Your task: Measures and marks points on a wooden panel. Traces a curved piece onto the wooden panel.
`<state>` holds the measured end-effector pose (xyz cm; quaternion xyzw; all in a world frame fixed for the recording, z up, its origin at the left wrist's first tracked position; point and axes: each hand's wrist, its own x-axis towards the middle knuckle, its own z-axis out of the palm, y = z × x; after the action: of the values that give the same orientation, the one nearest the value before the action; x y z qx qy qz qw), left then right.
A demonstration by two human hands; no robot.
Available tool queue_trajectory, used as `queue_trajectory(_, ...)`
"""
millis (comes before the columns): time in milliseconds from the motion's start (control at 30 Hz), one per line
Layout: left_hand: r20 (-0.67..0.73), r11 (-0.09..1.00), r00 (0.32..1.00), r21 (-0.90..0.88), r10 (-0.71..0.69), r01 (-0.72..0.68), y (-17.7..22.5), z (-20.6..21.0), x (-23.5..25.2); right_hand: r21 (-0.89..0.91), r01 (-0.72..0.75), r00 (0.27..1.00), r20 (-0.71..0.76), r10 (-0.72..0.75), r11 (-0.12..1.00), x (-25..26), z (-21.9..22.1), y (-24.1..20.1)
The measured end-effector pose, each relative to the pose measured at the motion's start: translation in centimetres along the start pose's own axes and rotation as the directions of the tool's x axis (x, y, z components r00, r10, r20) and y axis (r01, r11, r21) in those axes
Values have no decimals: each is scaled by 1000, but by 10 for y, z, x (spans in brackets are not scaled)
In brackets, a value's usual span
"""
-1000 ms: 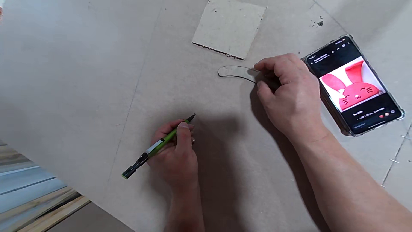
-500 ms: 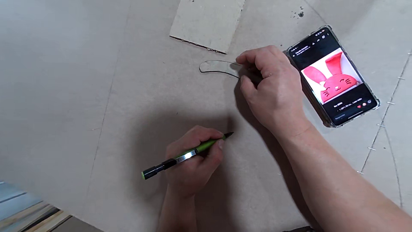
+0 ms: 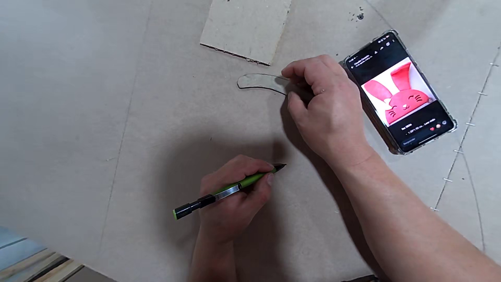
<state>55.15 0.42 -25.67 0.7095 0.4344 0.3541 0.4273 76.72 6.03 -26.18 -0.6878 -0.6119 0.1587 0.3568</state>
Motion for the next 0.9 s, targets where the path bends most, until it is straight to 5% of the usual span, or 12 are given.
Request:
queue_trajectory(367,-2,999,1000,-35,-15,15,-1,-1,0,-4,-3,1000,6,3,1000,0,0,0)
queue_trajectory(567,-241,988,960,30,-140,152,4,7,0,-1,5,1000,5,-5,1000,1,0,1)
queue_trajectory(733,-168,995,982,42,-86,94,4,6,1,-4,15,1000,5,-15,1000,1,0,1)
queue_trajectory(900,-496,984,852,-25,-166,177,-3,4,5,6,22,1000,12,-22,1000,1,0,1)
